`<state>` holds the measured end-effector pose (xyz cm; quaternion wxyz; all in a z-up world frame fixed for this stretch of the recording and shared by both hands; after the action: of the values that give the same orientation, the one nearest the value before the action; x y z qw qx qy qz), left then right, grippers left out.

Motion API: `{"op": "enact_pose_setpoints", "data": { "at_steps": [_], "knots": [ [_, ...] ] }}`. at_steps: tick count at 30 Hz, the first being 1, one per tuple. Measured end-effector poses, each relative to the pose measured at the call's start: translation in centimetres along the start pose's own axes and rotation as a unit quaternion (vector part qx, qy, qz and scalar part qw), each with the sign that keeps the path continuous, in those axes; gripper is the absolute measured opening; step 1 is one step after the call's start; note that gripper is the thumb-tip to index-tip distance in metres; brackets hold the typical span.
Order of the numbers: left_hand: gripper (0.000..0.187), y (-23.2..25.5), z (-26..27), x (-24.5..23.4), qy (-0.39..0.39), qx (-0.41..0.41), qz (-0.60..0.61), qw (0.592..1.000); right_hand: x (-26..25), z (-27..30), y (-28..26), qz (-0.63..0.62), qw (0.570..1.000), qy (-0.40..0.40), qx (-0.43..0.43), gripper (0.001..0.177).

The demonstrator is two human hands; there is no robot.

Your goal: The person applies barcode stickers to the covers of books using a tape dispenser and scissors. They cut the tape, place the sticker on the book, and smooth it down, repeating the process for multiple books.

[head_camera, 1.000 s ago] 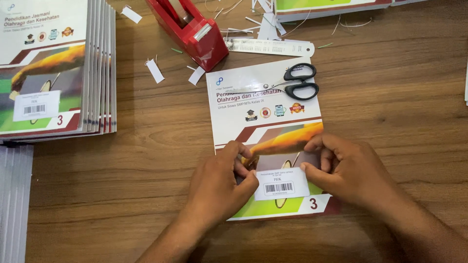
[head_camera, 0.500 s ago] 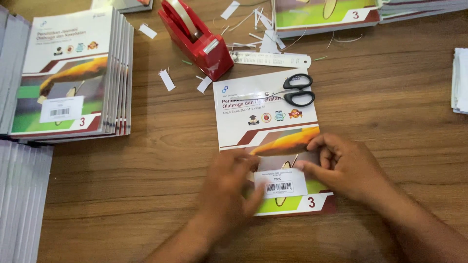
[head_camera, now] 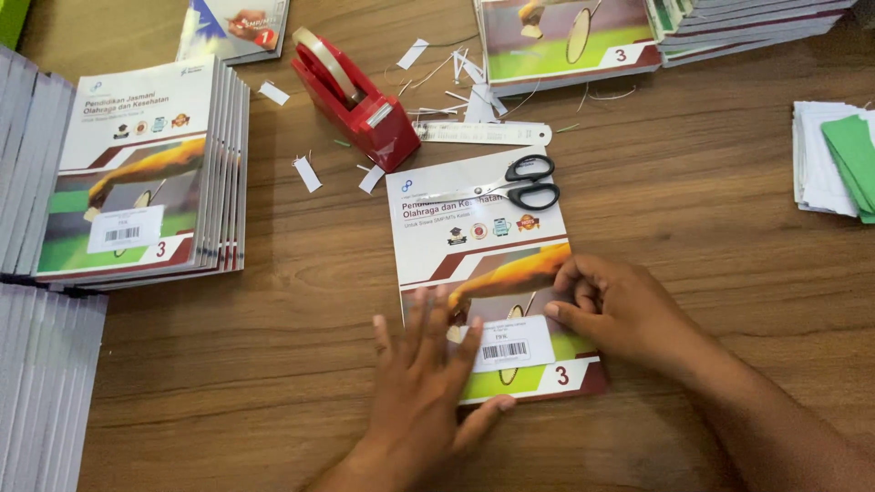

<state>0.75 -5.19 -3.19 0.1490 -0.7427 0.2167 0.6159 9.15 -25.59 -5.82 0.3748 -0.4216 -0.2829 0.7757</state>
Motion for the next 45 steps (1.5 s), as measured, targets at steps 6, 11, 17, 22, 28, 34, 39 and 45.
{"op": "enact_pose_setpoints", "data": {
  "at_steps": [6, 11, 17, 22, 28, 34, 39, 45],
  "knots": [
    [0.065, -2.9, 1.5, -0.8, 0.0, -0.093, 0.042, 0.995, -0.2, -0.5, 0.4, 0.023, 1.0, -0.012, -0.015, 0.012],
    [0.08, -7.0, 2.4, -0.7, -0.015, -0.154, 0.111, 0.982, -0.3, -1.2, 1.8, -0.088, 0.995, -0.032, -0.02, 0.019],
    [0.078, -14.4, -1.9, -0.9, 0.055, -0.223, 0.162, 0.96, -0.2, -1.3, 2.2, -0.178, 0.981, -0.01, -0.07, 0.02],
    [0.055, -17.7, -8.7, -2.6, 0.159, -0.2, 0.217, 0.942, -2.0, -0.1, -1.8, -0.014, 0.982, 0.08, -0.172, 0.026],
    [0.051, -20.3, -13.5, -1.4, 0.307, -0.249, 0.235, 0.888, -2.1, -2.6, -9.5, 0.069, 0.974, 0.047, -0.209, 0.039],
    [0.032, -22.1, -14.1, 1.5, 0.383, -0.188, 0.238, 0.872, -0.9, -9.0, -17.5, -0.029, 0.956, 0.049, -0.286, 0.032],
    [0.034, -22.4, -13.5, 1.7, 0.411, -0.178, 0.26, 0.855, 2.2, -15.9, -22.1, -0.024, 0.946, 0.071, -0.315, 0.038],
    [0.034, -22.1, -13.5, 0.8, 0.388, -0.198, 0.366, 0.822, 4.1, -19.0, -23.2, -0.003, 0.974, 0.03, -0.223, 0.043]
  ]
}}
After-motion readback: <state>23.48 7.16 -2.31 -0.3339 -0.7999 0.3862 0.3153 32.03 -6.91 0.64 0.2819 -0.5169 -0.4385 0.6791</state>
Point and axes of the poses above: each hand's wrist, its own z-axis away from the middle knuckle, its own x-axis out of the palm, y = z × x, the point moved 9 cm from there along -z, towards the middle knuckle, and after that the axes turned 7 degrees about -z, right-handed, at the moved point
